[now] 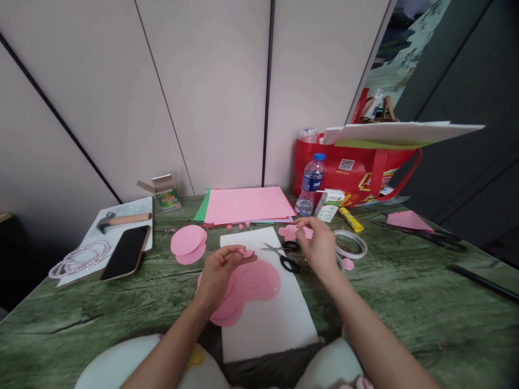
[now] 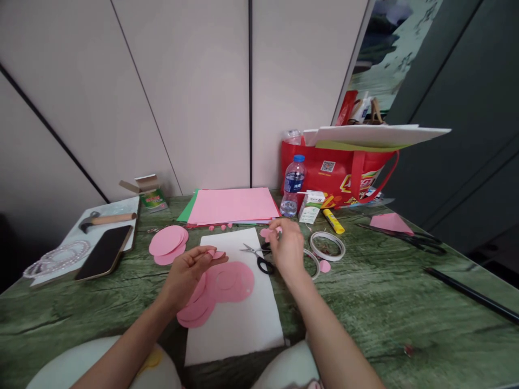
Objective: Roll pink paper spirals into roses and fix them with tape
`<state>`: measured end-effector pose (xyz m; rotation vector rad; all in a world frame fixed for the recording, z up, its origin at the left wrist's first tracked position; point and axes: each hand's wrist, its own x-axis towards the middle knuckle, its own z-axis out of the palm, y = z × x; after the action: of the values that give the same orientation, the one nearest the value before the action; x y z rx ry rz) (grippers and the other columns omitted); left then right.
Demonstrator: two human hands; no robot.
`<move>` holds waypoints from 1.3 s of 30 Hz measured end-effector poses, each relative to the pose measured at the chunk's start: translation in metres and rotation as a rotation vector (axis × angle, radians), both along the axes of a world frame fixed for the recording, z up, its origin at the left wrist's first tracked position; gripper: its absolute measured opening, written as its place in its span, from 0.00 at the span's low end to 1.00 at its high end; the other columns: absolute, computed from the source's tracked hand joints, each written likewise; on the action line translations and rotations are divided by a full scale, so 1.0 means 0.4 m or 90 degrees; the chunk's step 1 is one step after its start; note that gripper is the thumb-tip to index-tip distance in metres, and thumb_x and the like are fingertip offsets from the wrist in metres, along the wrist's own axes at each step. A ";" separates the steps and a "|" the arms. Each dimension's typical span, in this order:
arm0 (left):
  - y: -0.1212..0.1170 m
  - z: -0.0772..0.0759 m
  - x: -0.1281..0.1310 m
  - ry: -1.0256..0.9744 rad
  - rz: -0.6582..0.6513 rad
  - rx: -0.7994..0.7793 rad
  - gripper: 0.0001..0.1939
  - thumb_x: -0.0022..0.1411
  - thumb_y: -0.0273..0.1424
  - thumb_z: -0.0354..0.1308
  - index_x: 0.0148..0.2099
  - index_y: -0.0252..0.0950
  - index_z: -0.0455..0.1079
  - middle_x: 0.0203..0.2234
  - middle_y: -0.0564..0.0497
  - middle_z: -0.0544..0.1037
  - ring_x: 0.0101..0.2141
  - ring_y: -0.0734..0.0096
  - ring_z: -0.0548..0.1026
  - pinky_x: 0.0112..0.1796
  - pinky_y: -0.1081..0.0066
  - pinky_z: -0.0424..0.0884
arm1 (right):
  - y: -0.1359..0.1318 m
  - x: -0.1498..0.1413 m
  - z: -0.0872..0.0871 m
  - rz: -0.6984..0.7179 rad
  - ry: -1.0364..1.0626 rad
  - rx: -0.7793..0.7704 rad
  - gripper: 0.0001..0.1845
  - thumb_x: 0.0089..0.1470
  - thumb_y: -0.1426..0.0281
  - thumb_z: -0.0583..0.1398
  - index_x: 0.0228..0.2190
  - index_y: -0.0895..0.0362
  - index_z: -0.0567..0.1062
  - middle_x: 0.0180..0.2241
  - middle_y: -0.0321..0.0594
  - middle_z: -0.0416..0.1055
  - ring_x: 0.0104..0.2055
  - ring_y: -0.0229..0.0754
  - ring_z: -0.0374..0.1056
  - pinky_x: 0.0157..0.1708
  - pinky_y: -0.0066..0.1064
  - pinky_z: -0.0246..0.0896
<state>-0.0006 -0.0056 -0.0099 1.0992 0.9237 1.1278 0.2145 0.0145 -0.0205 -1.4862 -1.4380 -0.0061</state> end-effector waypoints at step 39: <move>0.000 -0.009 -0.001 -0.122 -0.149 -0.066 0.08 0.51 0.29 0.60 0.35 0.30 0.70 0.31 0.47 0.76 0.37 0.65 0.74 0.46 0.62 0.63 | -0.051 -0.120 0.000 0.365 -0.235 0.085 0.06 0.49 0.75 0.55 0.29 0.55 0.71 0.30 0.38 0.69 0.32 0.35 0.64 0.29 0.24 0.58</move>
<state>-0.0012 -0.0054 -0.0136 0.9684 0.6762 0.9636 0.1665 -0.0057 -0.0207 -0.9525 -2.0797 -0.0236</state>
